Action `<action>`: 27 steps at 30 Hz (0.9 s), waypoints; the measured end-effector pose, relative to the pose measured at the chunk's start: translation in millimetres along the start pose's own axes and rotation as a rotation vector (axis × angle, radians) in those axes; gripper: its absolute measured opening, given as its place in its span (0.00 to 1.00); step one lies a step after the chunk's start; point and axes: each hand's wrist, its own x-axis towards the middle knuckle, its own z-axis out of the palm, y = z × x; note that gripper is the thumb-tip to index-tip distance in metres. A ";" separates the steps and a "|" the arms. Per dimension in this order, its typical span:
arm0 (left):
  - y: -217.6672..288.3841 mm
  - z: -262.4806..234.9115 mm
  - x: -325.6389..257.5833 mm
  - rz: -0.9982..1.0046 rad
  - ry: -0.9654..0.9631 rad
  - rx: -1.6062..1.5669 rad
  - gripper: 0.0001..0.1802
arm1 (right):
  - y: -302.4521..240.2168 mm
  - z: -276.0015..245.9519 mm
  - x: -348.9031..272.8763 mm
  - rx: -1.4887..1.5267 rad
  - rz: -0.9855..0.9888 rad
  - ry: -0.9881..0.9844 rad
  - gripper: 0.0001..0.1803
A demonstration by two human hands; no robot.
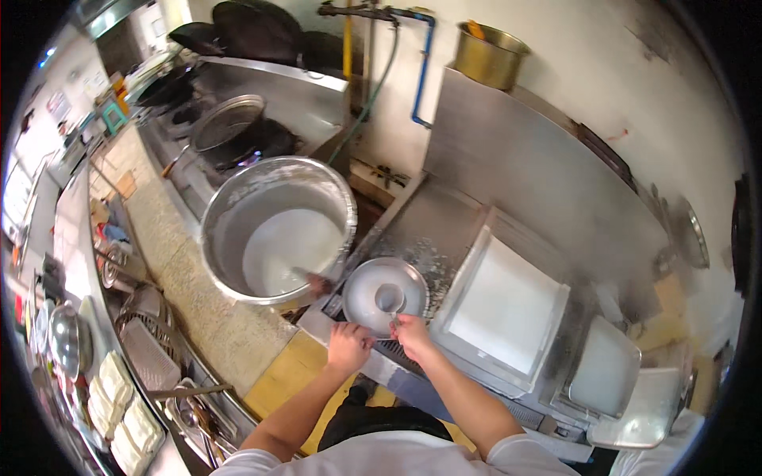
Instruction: The person wipes a metal surface with a cloth, spreads liquid batter onto a mesh-lined tray using a cup and spatula, and steams the resulting dough sheets. They peel the cooked sheets from the mesh by hand, fold them, and place them onto a metal tray.
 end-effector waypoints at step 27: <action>101.1 -127.8 -287.7 -0.831 0.371 -0.241 0.18 | 25.1 115.4 -238.0 -1.259 -0.862 -0.797 0.25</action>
